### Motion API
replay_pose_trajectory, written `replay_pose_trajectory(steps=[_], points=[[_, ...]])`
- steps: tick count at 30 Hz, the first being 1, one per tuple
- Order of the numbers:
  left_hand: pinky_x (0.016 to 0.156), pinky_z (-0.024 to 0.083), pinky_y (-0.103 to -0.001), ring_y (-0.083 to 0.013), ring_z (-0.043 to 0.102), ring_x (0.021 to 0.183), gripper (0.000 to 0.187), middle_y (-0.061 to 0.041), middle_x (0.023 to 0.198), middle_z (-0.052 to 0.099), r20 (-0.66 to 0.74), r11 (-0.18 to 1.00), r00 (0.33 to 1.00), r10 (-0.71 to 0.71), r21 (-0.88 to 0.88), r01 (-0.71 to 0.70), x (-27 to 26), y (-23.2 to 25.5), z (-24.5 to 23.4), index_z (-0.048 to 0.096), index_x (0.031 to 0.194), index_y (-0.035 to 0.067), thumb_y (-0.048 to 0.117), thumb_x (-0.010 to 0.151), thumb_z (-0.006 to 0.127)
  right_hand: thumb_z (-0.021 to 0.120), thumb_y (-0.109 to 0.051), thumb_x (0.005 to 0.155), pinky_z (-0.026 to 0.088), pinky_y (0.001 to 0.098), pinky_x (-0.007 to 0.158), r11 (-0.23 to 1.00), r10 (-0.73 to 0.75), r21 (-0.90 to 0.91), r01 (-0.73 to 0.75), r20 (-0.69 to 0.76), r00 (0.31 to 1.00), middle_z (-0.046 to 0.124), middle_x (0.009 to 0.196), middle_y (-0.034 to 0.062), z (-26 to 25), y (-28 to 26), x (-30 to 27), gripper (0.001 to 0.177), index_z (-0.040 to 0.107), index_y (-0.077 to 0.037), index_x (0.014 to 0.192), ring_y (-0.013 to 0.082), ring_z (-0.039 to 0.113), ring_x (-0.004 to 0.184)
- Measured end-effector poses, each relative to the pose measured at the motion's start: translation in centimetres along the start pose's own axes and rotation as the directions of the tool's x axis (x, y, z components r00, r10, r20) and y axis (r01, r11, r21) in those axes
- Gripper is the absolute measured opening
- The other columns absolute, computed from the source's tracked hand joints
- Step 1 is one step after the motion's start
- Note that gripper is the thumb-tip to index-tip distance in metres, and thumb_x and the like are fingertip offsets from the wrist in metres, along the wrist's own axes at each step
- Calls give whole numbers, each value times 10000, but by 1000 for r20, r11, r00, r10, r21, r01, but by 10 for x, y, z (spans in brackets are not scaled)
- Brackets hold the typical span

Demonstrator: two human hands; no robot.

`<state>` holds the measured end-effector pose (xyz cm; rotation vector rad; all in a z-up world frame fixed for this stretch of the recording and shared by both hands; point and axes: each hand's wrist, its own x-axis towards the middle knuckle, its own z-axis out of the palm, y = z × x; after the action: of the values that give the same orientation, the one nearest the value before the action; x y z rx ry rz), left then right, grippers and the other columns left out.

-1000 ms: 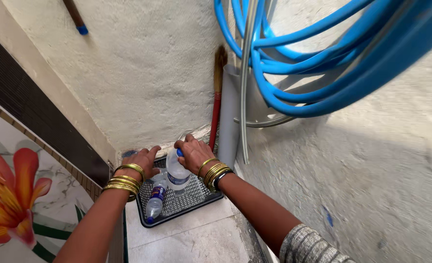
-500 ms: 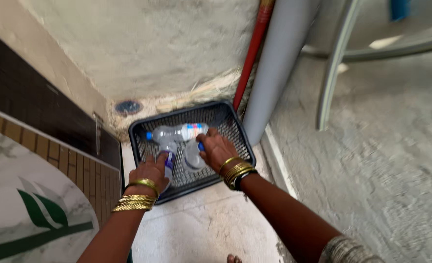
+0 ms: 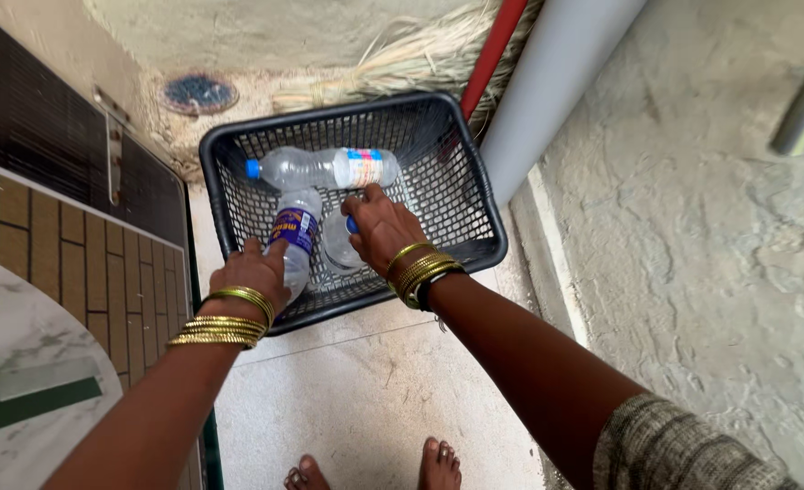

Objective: The person picks up a plastic water bottle from a kitchen counter, carries it through a doorway, and places it into a basket in an outdoor area. The person then returns inside and touches the wall and door.

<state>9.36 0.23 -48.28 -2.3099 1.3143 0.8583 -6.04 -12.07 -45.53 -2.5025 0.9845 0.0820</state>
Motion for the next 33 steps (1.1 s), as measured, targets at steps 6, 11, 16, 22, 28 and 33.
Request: replay_pose_trajectory(steps=[6, 11, 16, 22, 28, 33], points=[[1077, 509, -457, -329, 536, 1348, 781, -126, 1513, 434, 14, 999, 999, -51, -12, 51, 18, -8, 14, 360, 1558, 302, 331, 891, 766, 745, -109, 849, 622, 401, 824, 1000, 19, 18, -20, 42, 999, 572, 1248, 199, 23, 0, 10, 368, 649, -83, 1203, 330, 712, 964], [1079, 512, -453, -318, 552, 1342, 772, -130, 1499, 462, 42, 998, 997, -59, -25, 60, 23, -9, 16, 350, 1572, 298, 304, 908, 744, 756, -106, 827, 620, 407, 810, 1000, -22, 13, 21, 20, 1000, 556, 1253, 212, 34, 0, 15, 390, 649, -81, 1201, 343, 702, 953], [1074, 517, -453, -313, 552, 1343, 757, -126, 1515, 449, 70, 998, 996, -60, -8, 60, 27, -7, 9, 340, 1577, 304, 296, 924, 723, 722, -97, 868, 633, 389, 818, 1000, 4, 7, -4, 65, 998, 543, 1294, 221, 41, -1, 26, 403, 632, -87, 1260, 342, 704, 966], [1080, 507, -453, -303, 546, 1349, 722, -126, 1491, 475, 49, 999, 998, -27, 23, 26, 33, -11, 6, 374, 1561, 289, 323, 926, 716, 689, -17, 852, 594, 400, 916, 991, -9, 131, 10, -10, 1000, 608, 1240, 214, 46, -5, 41, 489, 597, -83, 1328, 353, 688, 1038], [1063, 513, -458, -308, 540, 1345, 689, -132, 1458, 490, -7, 999, 999, -43, -6, 43, 39, -12, -2, 402, 1534, 259, 291, 920, 715, 673, -19, 851, 573, 407, 950, 990, 37, 139, -37, 4, 999, 605, 1259, 224, 42, -4, 42, 515, 582, -86, 1353, 358, 669, 1088], [1053, 515, -465, -310, 541, 1335, 648, -131, 1436, 503, -47, 999, 998, -48, -26, 47, 42, -9, -8, 442, 1499, 239, 257, 913, 718, 648, -33, 867, 592, 402, 916, 990, 75, 117, -76, 14, 997, 612, 1282, 211, 40, 2, 37, 478, 594, -84, 1339, 342, 692, 1044]])
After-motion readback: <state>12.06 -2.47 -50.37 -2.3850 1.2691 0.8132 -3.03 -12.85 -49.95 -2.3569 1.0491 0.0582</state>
